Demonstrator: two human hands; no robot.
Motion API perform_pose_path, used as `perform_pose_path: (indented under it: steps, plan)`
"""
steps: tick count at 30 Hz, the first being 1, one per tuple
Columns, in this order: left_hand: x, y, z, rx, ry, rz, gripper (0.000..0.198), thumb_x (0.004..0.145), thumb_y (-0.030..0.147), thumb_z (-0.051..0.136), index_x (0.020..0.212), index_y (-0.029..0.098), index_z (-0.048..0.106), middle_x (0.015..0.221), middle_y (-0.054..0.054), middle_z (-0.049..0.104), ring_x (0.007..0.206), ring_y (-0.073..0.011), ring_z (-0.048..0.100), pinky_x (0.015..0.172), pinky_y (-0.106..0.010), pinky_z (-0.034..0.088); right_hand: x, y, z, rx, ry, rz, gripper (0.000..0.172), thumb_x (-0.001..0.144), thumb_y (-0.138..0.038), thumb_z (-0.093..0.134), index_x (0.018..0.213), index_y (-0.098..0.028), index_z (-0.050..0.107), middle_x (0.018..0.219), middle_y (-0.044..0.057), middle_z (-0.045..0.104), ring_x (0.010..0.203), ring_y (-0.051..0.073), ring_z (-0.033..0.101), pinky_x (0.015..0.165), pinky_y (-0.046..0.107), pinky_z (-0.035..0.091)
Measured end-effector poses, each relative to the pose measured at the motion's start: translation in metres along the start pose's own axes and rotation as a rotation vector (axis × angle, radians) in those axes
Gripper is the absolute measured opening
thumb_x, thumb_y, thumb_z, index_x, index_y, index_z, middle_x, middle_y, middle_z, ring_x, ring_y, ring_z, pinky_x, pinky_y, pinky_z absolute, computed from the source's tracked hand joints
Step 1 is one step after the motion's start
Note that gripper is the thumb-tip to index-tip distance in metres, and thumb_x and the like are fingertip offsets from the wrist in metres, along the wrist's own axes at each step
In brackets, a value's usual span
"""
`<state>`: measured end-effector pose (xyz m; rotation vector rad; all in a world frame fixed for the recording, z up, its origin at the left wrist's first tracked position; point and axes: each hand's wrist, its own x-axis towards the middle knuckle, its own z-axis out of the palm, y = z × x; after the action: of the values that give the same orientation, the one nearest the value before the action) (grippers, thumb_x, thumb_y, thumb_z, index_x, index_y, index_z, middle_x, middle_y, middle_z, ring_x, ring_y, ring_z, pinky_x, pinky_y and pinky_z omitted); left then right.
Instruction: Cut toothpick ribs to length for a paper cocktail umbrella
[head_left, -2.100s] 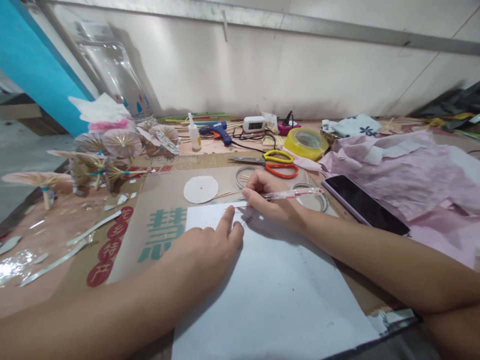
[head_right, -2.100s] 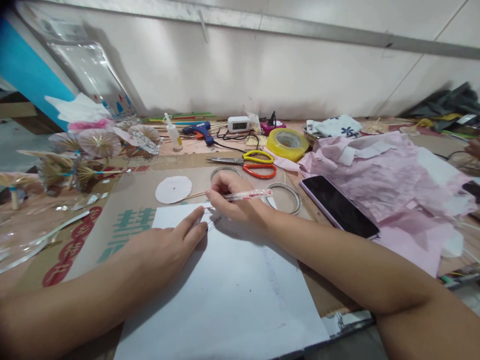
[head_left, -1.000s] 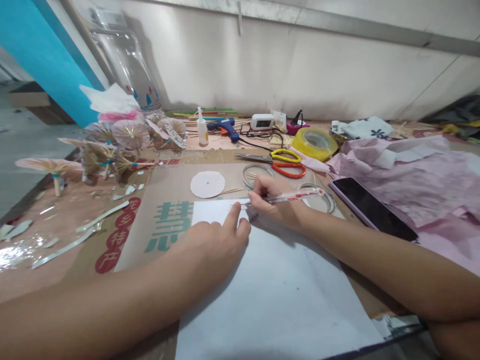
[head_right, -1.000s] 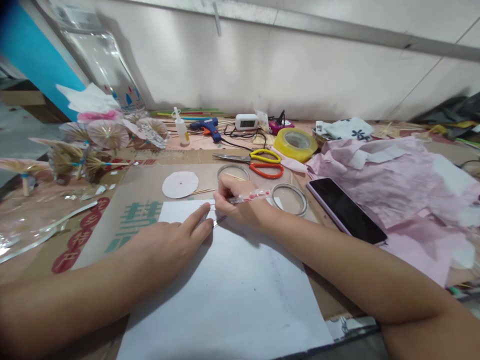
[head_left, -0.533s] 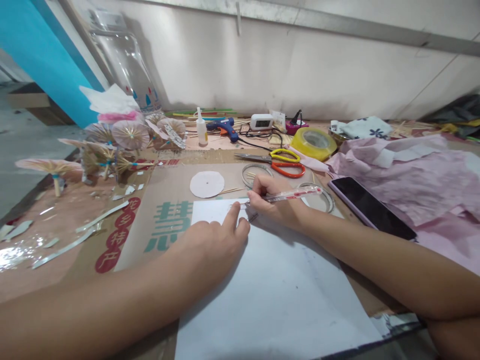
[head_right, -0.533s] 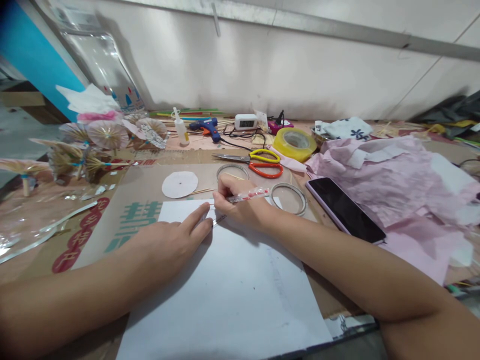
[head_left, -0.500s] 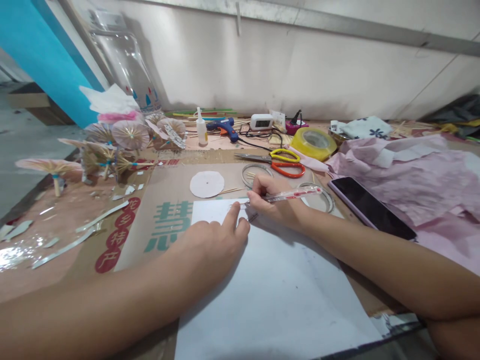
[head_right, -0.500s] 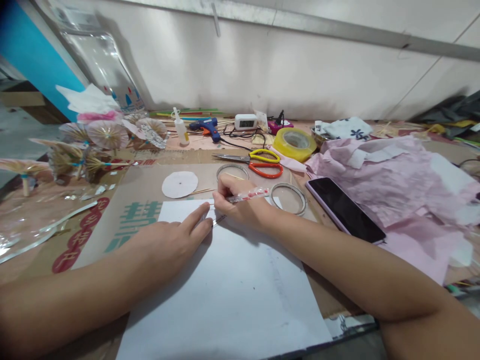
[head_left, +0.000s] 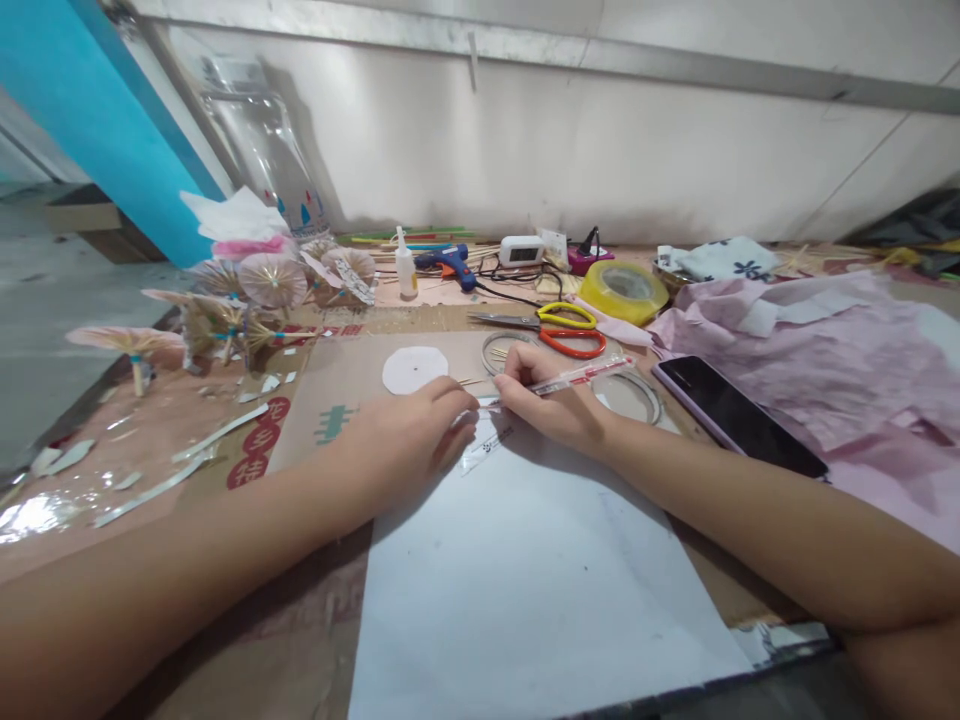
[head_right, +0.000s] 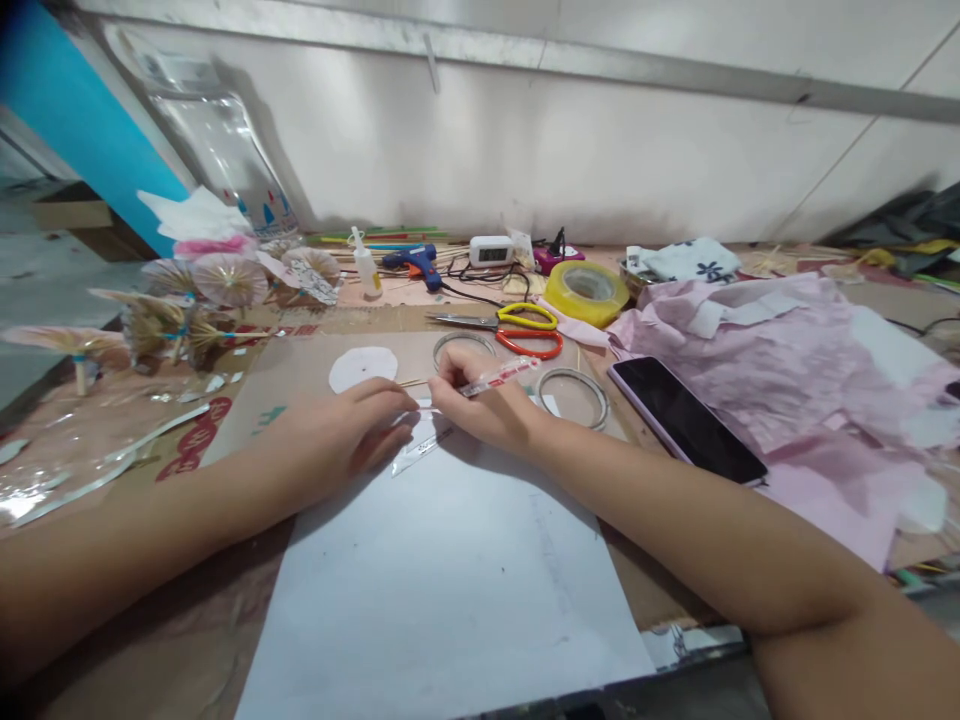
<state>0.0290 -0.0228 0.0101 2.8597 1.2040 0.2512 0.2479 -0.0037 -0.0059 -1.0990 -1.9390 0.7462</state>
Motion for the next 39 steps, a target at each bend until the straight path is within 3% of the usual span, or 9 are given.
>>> perform_pose_path:
  steps: [5, 13, 17, 22, 24, 29, 33, 36, 39]
  plan:
    - [0.009, -0.01, -0.003, 0.088, -0.03, -0.005, 0.03, 0.104, 0.023, 0.042, 0.105, 0.02, 0.072, 0.104, -0.006, 0.069, 0.075, -0.0169, 0.066, 0.068, -0.031, 0.047, 0.0, -0.002, 0.0, 0.02, 0.005, 0.005, 0.024, 0.092, -0.03, 0.055, 0.073, -0.024, 0.043, 0.065, -0.004, 0.05, 0.062, 0.015, 0.047, 0.059, 0.028, 0.034]
    - [0.028, 0.017, -0.036, 0.306, -0.172, 0.081, 0.024, 0.095, 0.008, 0.048, 0.085, 0.013, 0.069, 0.081, -0.008, 0.064, 0.069, -0.0222, 0.065, 0.061, -0.033, 0.04, -0.002, -0.004, 0.001, 0.127, 0.004, 0.04, 0.022, 0.094, -0.032, 0.057, 0.078, -0.023, 0.046, 0.069, -0.004, 0.051, 0.063, 0.014, 0.05, 0.058, 0.027, 0.037]
    - [0.037, 0.018, -0.041, 0.354, -0.243, 0.131, 0.021, 0.085, -0.001, 0.055, 0.08, 0.013, 0.07, 0.078, -0.007, 0.065, 0.067, -0.0221, 0.065, 0.059, -0.032, 0.038, -0.004, -0.005, -0.001, 0.177, 0.177, 0.001, 0.019, 0.098, -0.039, 0.056, 0.09, -0.023, 0.052, 0.077, -0.003, 0.055, 0.068, 0.014, 0.052, 0.062, 0.027, 0.04]
    - [0.049, -0.006, -0.042, 0.474, -0.11, 0.109, 0.023, 0.091, 0.005, 0.05, 0.086, 0.014, 0.071, 0.081, -0.01, 0.068, 0.074, -0.0238, 0.066, 0.061, -0.033, 0.038, 0.002, -0.004, -0.004, 0.231, 0.534, -0.016, 0.016, 0.1, -0.036, 0.052, 0.091, -0.023, 0.05, 0.082, -0.002, 0.054, 0.076, 0.014, 0.052, 0.071, 0.027, 0.043]
    - [0.059, -0.011, -0.046, 0.471, -0.083, 0.092, 0.024, 0.092, 0.008, 0.049, 0.087, 0.014, 0.072, 0.089, -0.013, 0.07, 0.084, -0.0242, 0.067, 0.068, -0.033, 0.04, 0.004, -0.003, -0.005, 0.236, 0.588, -0.024, 0.015, 0.101, -0.035, 0.05, 0.091, -0.023, 0.05, 0.082, -0.002, 0.052, 0.078, 0.015, 0.052, 0.074, 0.028, 0.043]
    - [0.098, -0.004, -0.051, 0.331, -0.157, -0.038, 0.017, 0.091, 0.019, 0.058, 0.085, 0.016, 0.075, 0.089, -0.012, 0.073, 0.089, -0.0248, 0.068, 0.076, -0.032, 0.043, 0.006, 0.002, -0.006, 0.215, 0.563, 0.012, 0.017, 0.101, -0.039, 0.049, 0.094, -0.024, 0.049, 0.085, -0.002, 0.053, 0.08, 0.015, 0.053, 0.076, 0.028, 0.044]
    - [0.121, -0.001, -0.048, 0.308, -0.174, -0.023, 0.019, 0.09, 0.027, 0.06, 0.088, 0.019, 0.077, 0.09, -0.01, 0.075, 0.092, -0.0243, 0.068, 0.075, -0.029, 0.044, 0.006, 0.003, -0.006, 0.217, 0.579, 0.023, 0.018, 0.1, -0.041, 0.049, 0.093, -0.024, 0.049, 0.085, -0.002, 0.053, 0.08, 0.015, 0.053, 0.075, 0.028, 0.044]
    - [0.118, -0.008, -0.047, 0.307, -0.155, -0.029, 0.025, 0.094, 0.031, 0.054, 0.094, 0.021, 0.077, 0.092, -0.009, 0.076, 0.094, -0.0229, 0.068, 0.075, -0.028, 0.045, 0.007, 0.003, -0.006, 0.22, 0.582, 0.026, 0.018, 0.1, -0.041, 0.05, 0.094, -0.024, 0.05, 0.085, -0.002, 0.054, 0.08, 0.015, 0.053, 0.075, 0.028, 0.044]
    - [0.093, -0.018, -0.041, 0.287, -0.117, -0.041, 0.028, 0.098, 0.033, 0.051, 0.1, 0.021, 0.076, 0.097, -0.008, 0.076, 0.096, -0.0225, 0.067, 0.08, -0.029, 0.046, 0.008, 0.004, -0.006, 0.243, 0.536, 0.046, 0.017, 0.099, -0.04, 0.051, 0.093, -0.024, 0.05, 0.084, -0.002, 0.054, 0.079, 0.015, 0.053, 0.073, 0.027, 0.043]
